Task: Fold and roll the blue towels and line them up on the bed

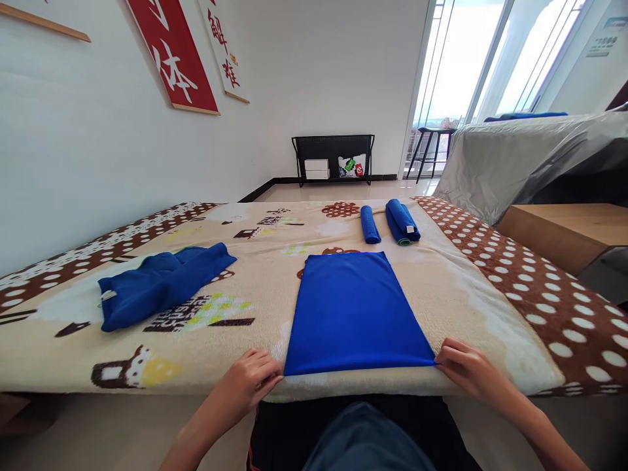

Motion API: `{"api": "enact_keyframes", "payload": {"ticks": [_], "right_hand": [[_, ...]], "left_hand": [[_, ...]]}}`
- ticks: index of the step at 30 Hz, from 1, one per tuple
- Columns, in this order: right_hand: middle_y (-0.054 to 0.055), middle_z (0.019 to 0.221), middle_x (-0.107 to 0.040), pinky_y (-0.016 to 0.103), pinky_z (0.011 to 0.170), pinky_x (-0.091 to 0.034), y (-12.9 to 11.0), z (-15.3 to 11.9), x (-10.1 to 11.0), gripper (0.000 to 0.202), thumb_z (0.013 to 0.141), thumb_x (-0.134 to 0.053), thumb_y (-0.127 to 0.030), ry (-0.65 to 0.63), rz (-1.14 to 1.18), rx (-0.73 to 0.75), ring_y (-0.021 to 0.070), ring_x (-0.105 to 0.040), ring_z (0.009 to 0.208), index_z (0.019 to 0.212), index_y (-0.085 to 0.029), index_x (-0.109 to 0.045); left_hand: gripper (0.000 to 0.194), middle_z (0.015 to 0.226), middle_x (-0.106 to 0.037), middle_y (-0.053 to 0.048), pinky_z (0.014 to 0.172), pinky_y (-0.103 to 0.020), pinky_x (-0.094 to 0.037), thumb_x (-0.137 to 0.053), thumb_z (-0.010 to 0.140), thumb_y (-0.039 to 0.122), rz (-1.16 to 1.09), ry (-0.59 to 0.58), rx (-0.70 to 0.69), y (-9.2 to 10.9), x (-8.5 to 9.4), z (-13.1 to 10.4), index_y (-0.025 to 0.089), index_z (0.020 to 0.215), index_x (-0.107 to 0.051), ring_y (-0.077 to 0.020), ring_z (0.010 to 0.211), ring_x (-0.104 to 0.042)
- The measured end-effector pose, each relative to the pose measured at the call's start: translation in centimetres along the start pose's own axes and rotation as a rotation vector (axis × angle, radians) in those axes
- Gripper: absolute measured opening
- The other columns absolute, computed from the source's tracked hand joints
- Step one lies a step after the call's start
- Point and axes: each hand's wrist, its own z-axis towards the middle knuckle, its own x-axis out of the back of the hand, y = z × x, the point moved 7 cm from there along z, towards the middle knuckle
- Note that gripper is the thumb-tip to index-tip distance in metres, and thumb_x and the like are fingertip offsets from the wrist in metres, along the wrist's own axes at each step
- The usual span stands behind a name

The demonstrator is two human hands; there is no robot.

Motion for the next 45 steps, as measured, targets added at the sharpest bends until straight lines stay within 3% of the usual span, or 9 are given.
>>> {"api": "enact_keyframes", "payload": {"ticks": [3, 7, 11, 15, 20, 30, 38, 41, 45], "right_hand": [[0.005, 0.087, -0.064, 0.030, 0.073, -0.047, -0.6, 0.7, 1.7, 0.029, 0.095, -0.054, -0.047, 0.051, 0.089, -0.041, 0.0188, -0.060, 0.079, 0.085, -0.024, -0.068], [0.006, 0.087, -0.068, 0.031, 0.074, -0.049, -3.9, 4.5, 3.9, 0.028, 0.097, -0.050, -0.043, 0.401, 0.177, -0.056, 0.0197, -0.062, 0.080, 0.090, -0.023, -0.069], [0.007, 0.116, -0.068, 0.035, 0.093, -0.051, -9.4, 10.6, -0.6, 0.030, 0.099, -0.042, -0.030, 0.486, 0.132, 0.032, 0.0215, -0.064, 0.106, 0.114, -0.022, -0.066], [0.008, 0.135, -0.061, 0.040, 0.105, -0.047, -12.1, 13.8, -6.5, 0.043, 0.097, -0.035, -0.018, 0.449, 0.068, 0.059, 0.0220, -0.057, 0.124, 0.133, -0.019, -0.059], [0.008, 0.140, -0.056, 0.041, 0.112, -0.041, -12.3, 12.8, -9.0, 0.046, 0.096, -0.036, -0.016, 0.388, -0.003, 0.084, 0.0213, -0.051, 0.133, 0.138, -0.017, -0.056], [0.012, 0.140, -0.056, 0.047, 0.113, -0.037, -7.7, 7.5, -6.5, 0.045, 0.103, -0.038, -0.037, 0.537, -0.334, -0.060, 0.0251, -0.048, 0.135, 0.137, -0.014, -0.056], [0.008, 0.149, -0.046, 0.048, 0.116, -0.035, -4.2, 3.2, -5.3, 0.049, 0.103, -0.036, -0.038, 0.474, -0.365, -0.099, 0.0235, -0.041, 0.141, 0.147, -0.017, -0.044], [0.009, 0.145, -0.052, 0.053, 0.116, -0.033, -5.0, 3.8, -4.5, 0.045, 0.102, -0.037, -0.033, 0.467, -0.358, -0.096, 0.0258, -0.044, 0.138, 0.143, -0.017, -0.050], [0.008, 0.148, -0.048, 0.048, 0.115, -0.038, -9.3, 7.4, -4.6, 0.050, 0.097, -0.031, -0.013, 0.487, -0.278, 0.043, 0.0223, -0.040, 0.141, 0.143, -0.017, -0.050]], "left_hand": [[0.032, 0.066, -0.061, 0.001, 0.072, -0.030, -0.041, -0.053, 0.097, 0.035, -0.023, 0.060, 0.020, 0.2, 1.2, 0.5, 0.021, 0.069, -0.062, -0.0156, 0.067, -0.054], [0.028, 0.071, -0.062, -0.001, 0.075, -0.031, -0.045, -0.047, 0.098, 0.032, -0.117, 0.377, 0.111, 2.6, 3.8, 3.7, 0.021, 0.078, -0.063, -0.0160, 0.070, -0.056], [0.038, 0.118, -0.068, -0.009, 0.095, -0.034, -0.050, -0.038, 0.096, 0.017, -0.157, 0.446, 0.232, 5.7, 1.6, 9.9, 0.018, 0.131, -0.055, -0.0190, 0.109, -0.063], [0.059, 0.145, -0.054, -0.012, 0.111, -0.038, -0.043, -0.031, 0.086, 0.002, -0.084, 0.366, 0.228, 7.2, -3.0, 13.8, 0.013, 0.142, -0.047, -0.0196, 0.136, -0.049], [0.048, 0.150, -0.047, -0.014, 0.117, -0.050, -0.033, -0.033, 0.097, 0.017, -0.025, 0.347, 0.262, 7.4, -5.6, 13.1, 0.012, 0.143, -0.047, -0.0250, 0.142, -0.040], [0.051, 0.154, -0.041, -0.010, 0.116, -0.052, -0.032, -0.038, 0.101, 0.038, 0.238, 0.384, 0.323, 6.6, -5.1, 9.3, 0.021, 0.149, -0.040, -0.0272, 0.144, -0.037], [0.056, 0.159, -0.032, -0.008, 0.119, -0.052, -0.027, -0.040, 0.100, 0.037, 0.328, 0.348, 0.302, 5.1, -5.2, 4.8, 0.024, 0.154, -0.029, -0.0259, 0.147, -0.031], [0.053, 0.154, -0.041, -0.012, 0.119, -0.058, -0.023, -0.038, 0.097, 0.027, 0.335, 0.362, 0.314, 5.6, -4.5, 5.3, 0.020, 0.150, -0.038, -0.0277, 0.143, -0.038], [0.060, 0.153, -0.041, -0.012, 0.117, -0.053, -0.030, -0.037, 0.088, 0.010, 0.286, 0.372, 0.272, 8.3, -4.3, 9.1, 0.016, 0.147, -0.044, -0.0266, 0.144, -0.037]]}}
